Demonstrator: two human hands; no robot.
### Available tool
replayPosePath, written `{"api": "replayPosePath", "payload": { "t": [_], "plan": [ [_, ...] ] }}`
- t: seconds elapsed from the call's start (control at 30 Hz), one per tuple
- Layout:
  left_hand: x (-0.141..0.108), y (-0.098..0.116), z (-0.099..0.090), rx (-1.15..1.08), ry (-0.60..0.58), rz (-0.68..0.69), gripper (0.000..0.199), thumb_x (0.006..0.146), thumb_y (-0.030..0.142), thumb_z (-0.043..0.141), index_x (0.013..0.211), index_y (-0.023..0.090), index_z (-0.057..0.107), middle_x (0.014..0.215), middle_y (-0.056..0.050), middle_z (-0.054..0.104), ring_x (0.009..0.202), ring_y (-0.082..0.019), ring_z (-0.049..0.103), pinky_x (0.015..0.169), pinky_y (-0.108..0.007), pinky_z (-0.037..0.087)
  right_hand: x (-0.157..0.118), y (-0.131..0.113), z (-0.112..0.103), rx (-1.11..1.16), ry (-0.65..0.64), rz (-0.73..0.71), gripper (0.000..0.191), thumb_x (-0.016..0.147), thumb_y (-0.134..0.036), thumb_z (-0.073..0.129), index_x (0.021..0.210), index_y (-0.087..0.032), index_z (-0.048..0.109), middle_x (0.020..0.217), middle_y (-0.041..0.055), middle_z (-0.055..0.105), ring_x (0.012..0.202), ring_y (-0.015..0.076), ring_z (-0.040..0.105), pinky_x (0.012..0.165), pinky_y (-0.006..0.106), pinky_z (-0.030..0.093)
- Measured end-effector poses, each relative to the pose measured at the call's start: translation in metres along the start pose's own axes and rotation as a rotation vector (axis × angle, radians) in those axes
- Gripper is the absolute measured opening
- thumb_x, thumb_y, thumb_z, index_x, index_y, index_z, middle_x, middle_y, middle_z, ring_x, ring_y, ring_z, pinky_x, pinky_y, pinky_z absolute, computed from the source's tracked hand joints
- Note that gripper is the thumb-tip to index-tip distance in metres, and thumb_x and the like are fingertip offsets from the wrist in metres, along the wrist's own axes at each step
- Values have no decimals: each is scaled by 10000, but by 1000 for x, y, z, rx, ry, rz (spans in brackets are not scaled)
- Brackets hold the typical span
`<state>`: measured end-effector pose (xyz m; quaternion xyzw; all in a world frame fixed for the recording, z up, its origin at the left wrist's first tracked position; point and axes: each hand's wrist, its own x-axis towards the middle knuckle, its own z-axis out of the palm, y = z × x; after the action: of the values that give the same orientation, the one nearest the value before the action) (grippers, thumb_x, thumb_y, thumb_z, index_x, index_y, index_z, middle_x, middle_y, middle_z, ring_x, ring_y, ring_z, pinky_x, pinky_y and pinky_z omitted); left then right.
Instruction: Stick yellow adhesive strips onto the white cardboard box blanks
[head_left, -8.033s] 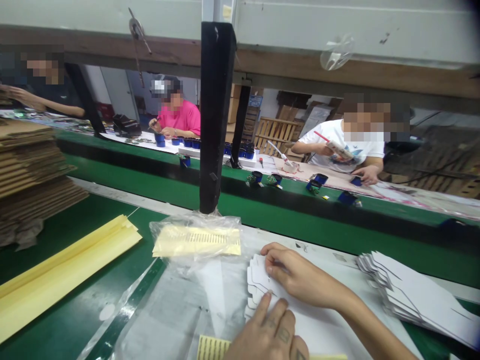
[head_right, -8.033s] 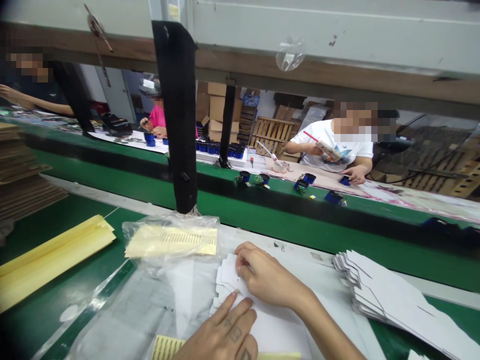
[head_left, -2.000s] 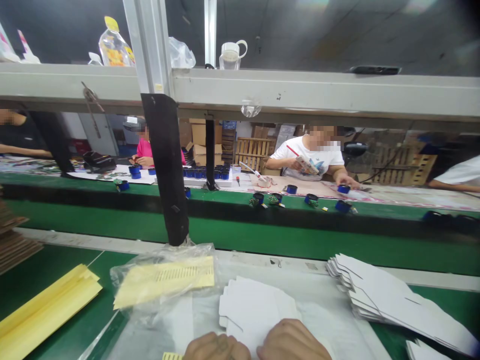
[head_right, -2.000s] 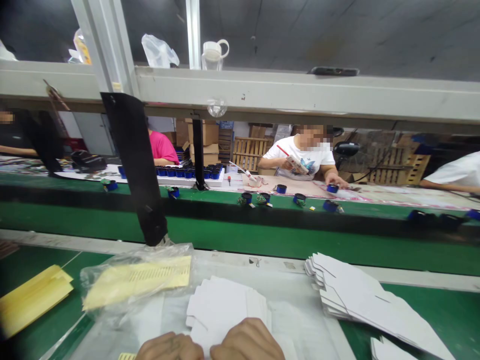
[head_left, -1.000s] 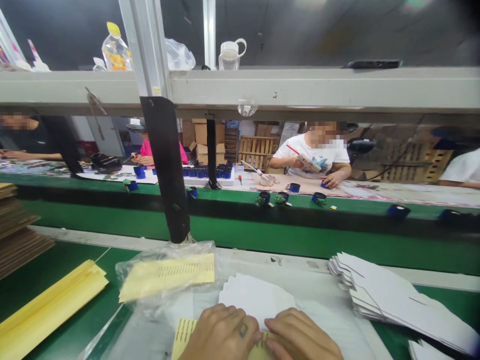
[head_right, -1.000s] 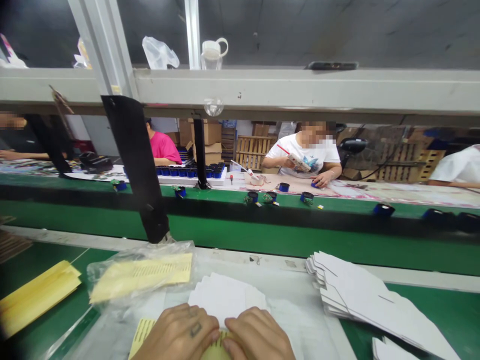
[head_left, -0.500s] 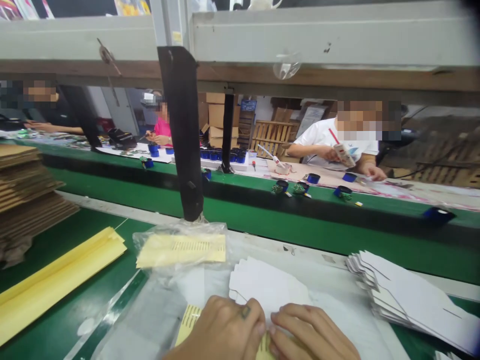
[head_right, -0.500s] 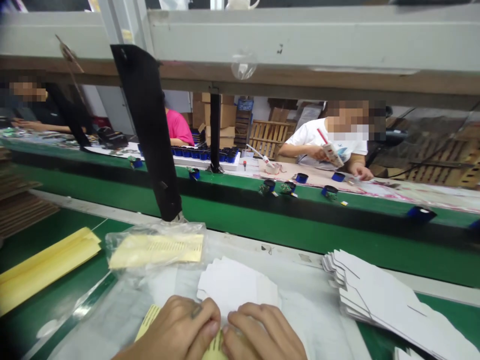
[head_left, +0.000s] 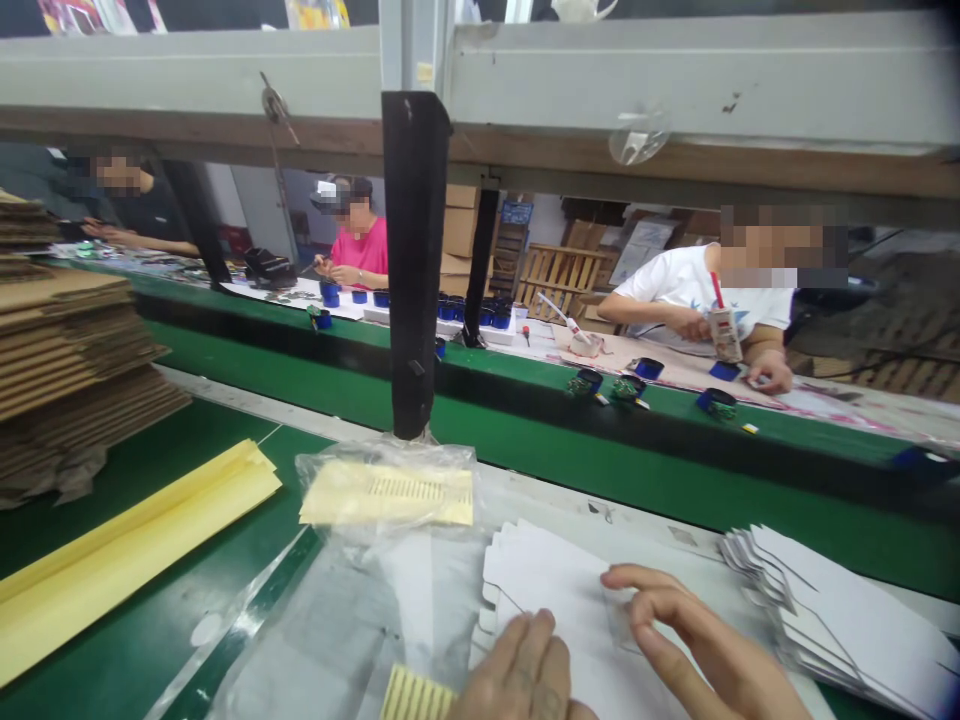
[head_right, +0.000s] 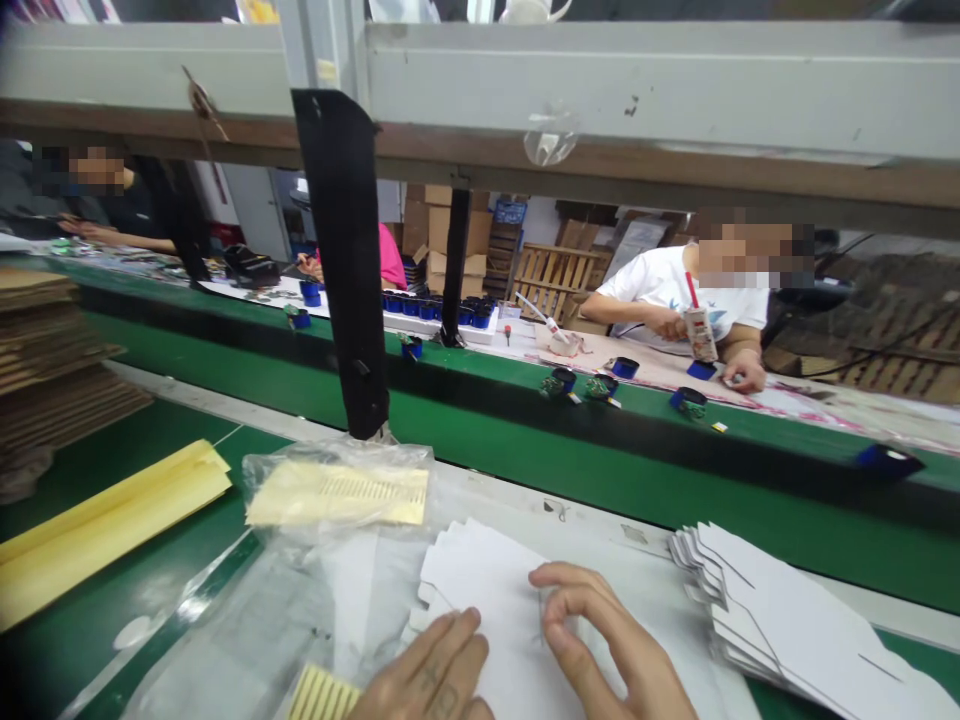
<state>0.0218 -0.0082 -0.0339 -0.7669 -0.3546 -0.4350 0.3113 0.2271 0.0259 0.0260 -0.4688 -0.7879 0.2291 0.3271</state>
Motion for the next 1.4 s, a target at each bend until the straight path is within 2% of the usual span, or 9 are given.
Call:
{"api": "replayPosePath", "payload": {
  "t": [0.1, 0.23, 0.3, 0.4, 0.57, 0.8, 0.97, 1.27, 1.4],
  "plan": [
    [-9, 6, 4, 33, -26, 41, 319, 884, 21, 368, 647, 202, 481, 779, -40, 737, 780, -163, 733, 794, -270, 558, 27, -21, 4, 7, -229, 115, 277, 946, -481, 493, 844, -259, 623, 1329, 74, 604, 1244, 267, 580, 1063, 388, 467],
    [-10, 3, 3, 20, -121, 87, 284, 897, 51, 403, 667, 192, 493, 800, -52, 734, 771, -165, 728, 758, -257, 560, 66, -39, 21, 24, -399, 125, 193, 937, -378, 473, 848, -239, 573, 1411, 97, 501, 1389, 284, 396, 1165, 493, 281],
    [-12, 1, 5, 19, -124, 97, 279, 915, 54, 399, 702, 181, 526, 787, -33, 733, 759, -154, 730, 739, -243, 563, 77, -38, 30, 85, -462, 142, 167, 916, -349, 485, 831, -226, 561, 1424, 121, 479, 1401, 284, 371, 1161, 489, 270],
    [-22, 2, 11, 25, -135, 111, 280, 950, 99, 394, 726, 177, 542, 801, -31, 744, 782, -155, 737, 742, -240, 571, 84, -33, 39, 184, -544, 176, 201, 906, -390, 507, 821, -215, 560, 1451, 145, 443, 1384, 285, 391, 1126, 464, 313],
    [-35, 7, 16, 27, -202, 102, 270, 968, 153, 395, 737, 182, 533, 861, -65, 761, 841, -179, 742, 798, -267, 579, 82, -31, 43, 219, -576, 201, 199, 897, -382, 532, 804, -210, 565, 1436, 138, 455, 1363, 285, 410, 1105, 445, 325],
    [-14, 1, 5, 15, -127, 80, 336, 944, 51, 332, 696, 185, 513, 789, -23, 731, 765, -149, 730, 739, -242, 569, 84, -29, 47, 248, -548, 194, 172, 884, -331, 556, 766, -206, 567, 1387, 131, 498, 1328, 275, 451, 1063, 411, 368],
    [-16, 1, 6, 21, -205, 131, 246, 918, 79, 393, 733, 171, 526, 820, -61, 717, 831, -171, 713, 785, -262, 554, 83, -33, 46, 252, -532, 186, 121, 866, -270, 547, 769, -203, 574, 1354, 137, 517, 1348, 274, 430, 1049, 401, 375],
    [-13, 0, 6, -8, -108, 65, 304, 915, 48, 375, 681, 178, 518, 788, -41, 710, 797, -152, 706, 782, -243, 548, 82, -40, 44, 224, -502, 137, 106, 864, -188, 499, 774, -210, 550, 1272, 118, 559, 1314, 272, 465, 1027, 407, 395],
    [-15, 0, 6, -17, -130, 69, 289, 921, 63, 386, 696, 175, 530, 809, -49, 716, 815, -157, 717, 783, -243, 559, 83, -40, 43, 234, -508, 139, 101, 855, -196, 514, 763, -209, 553, 1283, 124, 556, 1317, 279, 467, 1030, 408, 400]
  ]
}}
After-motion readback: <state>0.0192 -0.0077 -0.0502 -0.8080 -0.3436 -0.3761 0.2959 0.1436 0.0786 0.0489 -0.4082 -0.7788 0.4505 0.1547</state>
